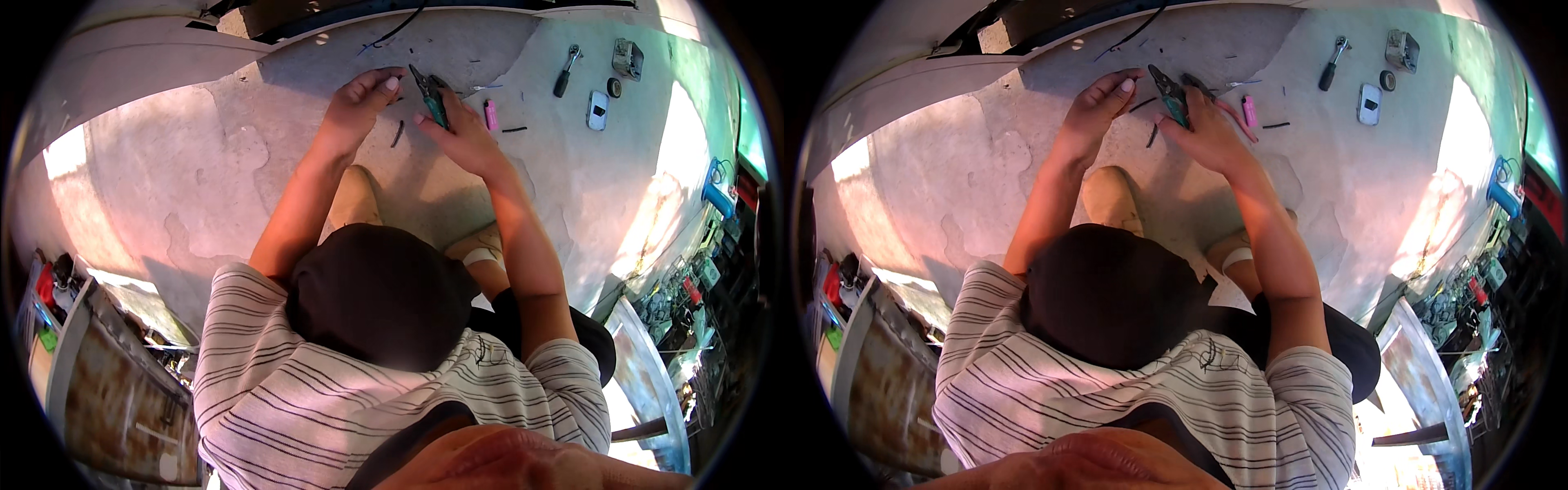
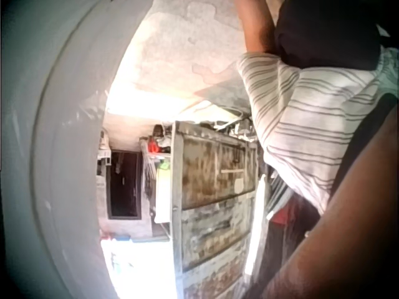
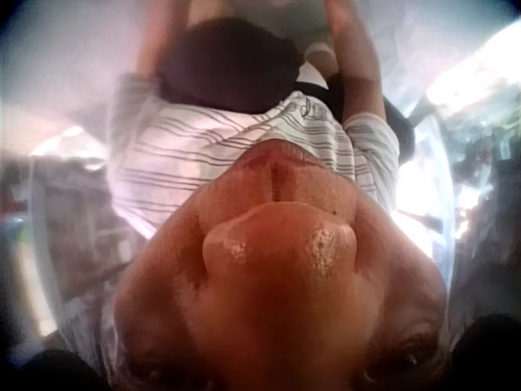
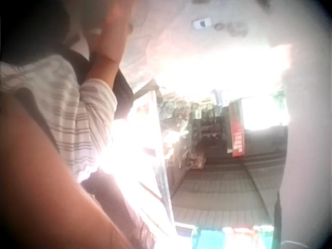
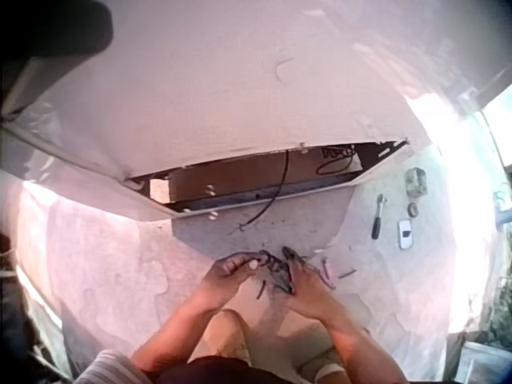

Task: The person handles a bundle of wires, cuts a plastic wrapper with pliers, and then sits on the ground to connect and secure electrical wires at the base of an appliance.

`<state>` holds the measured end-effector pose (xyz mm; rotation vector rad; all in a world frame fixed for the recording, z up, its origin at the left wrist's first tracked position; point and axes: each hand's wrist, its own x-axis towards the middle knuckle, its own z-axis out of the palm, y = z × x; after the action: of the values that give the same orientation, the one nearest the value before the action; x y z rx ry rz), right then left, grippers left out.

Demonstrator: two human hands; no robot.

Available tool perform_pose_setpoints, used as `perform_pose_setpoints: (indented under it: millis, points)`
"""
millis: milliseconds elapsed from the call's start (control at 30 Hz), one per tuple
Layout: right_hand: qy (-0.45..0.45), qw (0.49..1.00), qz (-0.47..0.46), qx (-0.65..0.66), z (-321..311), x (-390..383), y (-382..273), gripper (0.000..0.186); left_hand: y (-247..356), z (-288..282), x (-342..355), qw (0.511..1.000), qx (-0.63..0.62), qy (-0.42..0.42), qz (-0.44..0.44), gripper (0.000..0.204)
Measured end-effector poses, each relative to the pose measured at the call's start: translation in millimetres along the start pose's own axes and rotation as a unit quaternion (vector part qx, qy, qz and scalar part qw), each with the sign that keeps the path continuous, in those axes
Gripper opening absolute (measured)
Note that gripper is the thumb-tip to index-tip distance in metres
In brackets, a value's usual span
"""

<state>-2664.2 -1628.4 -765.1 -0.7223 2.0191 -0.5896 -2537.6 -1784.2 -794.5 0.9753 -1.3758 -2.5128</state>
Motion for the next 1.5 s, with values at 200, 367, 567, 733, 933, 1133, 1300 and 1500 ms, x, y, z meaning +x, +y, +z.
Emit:
perform_pose_setpoints:
  millis: [200,367,567,733,933,1133,1300,1500]
  points:
    - [0.082,0.929,-0.087,-0.351,36.0,3.3,31.1,0.068,-21.8,-27.8,-47.7,0.756,0.582,-0.252,0.159,0.013]
    - [0.213,0.944,-0.208,-0.143,18.7,32.8,5.4,0.057,23.3,-73.7,-26.3,0.935,0.338,0.056,0.088,0.012]
    - [0.204,0.924,-0.316,-0.064,-3.3,78.4,-55.1,0.038,18.0,-59.1,-9.8,0.967,-0.222,0.123,0.03,0.015]
    - [0.069,0.969,-0.234,0.049,-6.1,84.5,-62.1,0.017,23.3,-34.0,-10.2,0.931,-0.35,0.101,0.031,0.016]
    - [0.085,0.94,-0.261,0.202,-3.2,76.4,-58.4,0.017,18.0,-38.2,-7.4,0.93,-0.357,0.07,0.053,0.023]
    - [0.104,0.937,-0.26,0.207,-3.4,71.9,-60.3,0.016,33.6,-18.8,-12.6,0.985,-0.037,0.119,0.12,0.026]
    - [0.062,0.955,-0.234,0.172,-4.7,65.0,-68.5,0.018,41.3,-7.3,-13.8,0.968,0.026,0.16,0.194,0.024]
    - [0.094,0.942,-0.262,0.188,-2.5,60.1,-75.3,0.017,40.2,-7.0,-11.3,0.964,-0.026,0.19,0.187,0.021]
